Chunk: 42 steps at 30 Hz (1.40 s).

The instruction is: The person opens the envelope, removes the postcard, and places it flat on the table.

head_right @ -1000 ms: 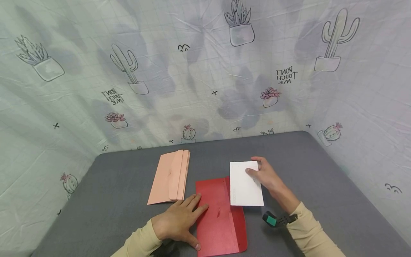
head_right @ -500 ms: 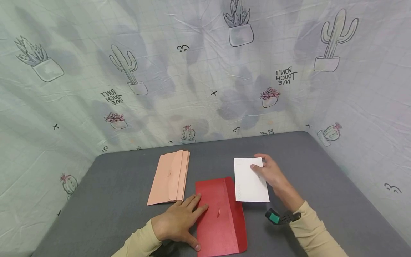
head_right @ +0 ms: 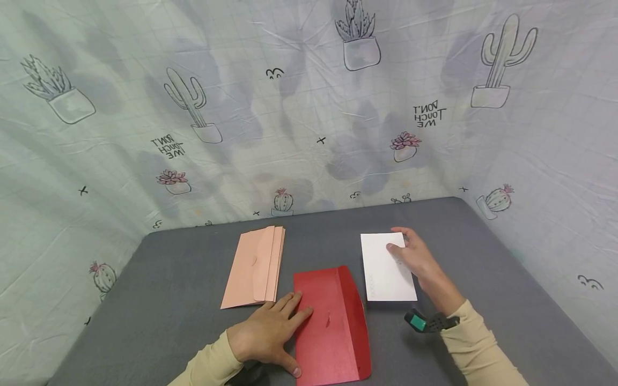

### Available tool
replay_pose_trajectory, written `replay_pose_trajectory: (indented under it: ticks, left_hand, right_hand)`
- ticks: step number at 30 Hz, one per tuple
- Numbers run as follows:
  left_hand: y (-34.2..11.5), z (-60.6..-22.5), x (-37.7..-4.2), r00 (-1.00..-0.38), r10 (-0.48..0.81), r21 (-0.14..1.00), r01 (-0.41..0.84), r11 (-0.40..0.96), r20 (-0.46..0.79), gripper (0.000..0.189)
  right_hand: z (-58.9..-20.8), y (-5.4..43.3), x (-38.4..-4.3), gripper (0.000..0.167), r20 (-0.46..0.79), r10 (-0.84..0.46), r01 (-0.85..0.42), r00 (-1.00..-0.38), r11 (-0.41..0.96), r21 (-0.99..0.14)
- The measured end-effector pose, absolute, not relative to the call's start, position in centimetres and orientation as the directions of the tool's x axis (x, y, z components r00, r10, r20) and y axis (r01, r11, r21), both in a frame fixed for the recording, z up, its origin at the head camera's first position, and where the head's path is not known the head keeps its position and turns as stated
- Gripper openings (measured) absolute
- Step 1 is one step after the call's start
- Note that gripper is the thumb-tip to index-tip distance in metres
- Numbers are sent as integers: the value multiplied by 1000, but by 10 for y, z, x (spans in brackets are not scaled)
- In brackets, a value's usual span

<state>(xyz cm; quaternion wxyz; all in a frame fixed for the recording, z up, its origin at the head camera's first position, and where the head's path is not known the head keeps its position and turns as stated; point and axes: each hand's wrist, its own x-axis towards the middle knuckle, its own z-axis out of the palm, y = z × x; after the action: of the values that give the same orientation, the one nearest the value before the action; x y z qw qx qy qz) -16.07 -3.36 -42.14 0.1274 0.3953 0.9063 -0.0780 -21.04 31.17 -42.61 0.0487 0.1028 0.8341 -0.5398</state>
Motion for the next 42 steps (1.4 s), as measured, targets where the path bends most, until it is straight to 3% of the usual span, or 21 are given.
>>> replay_pose_trajectory:
  ticks: [42]
  left_hand:
    - [-33,-419,-162,-651,685,-23,730,683,-326,111]
  right_hand:
    - [-432,348,-214,67,-210,191,276,-959,464,-841]
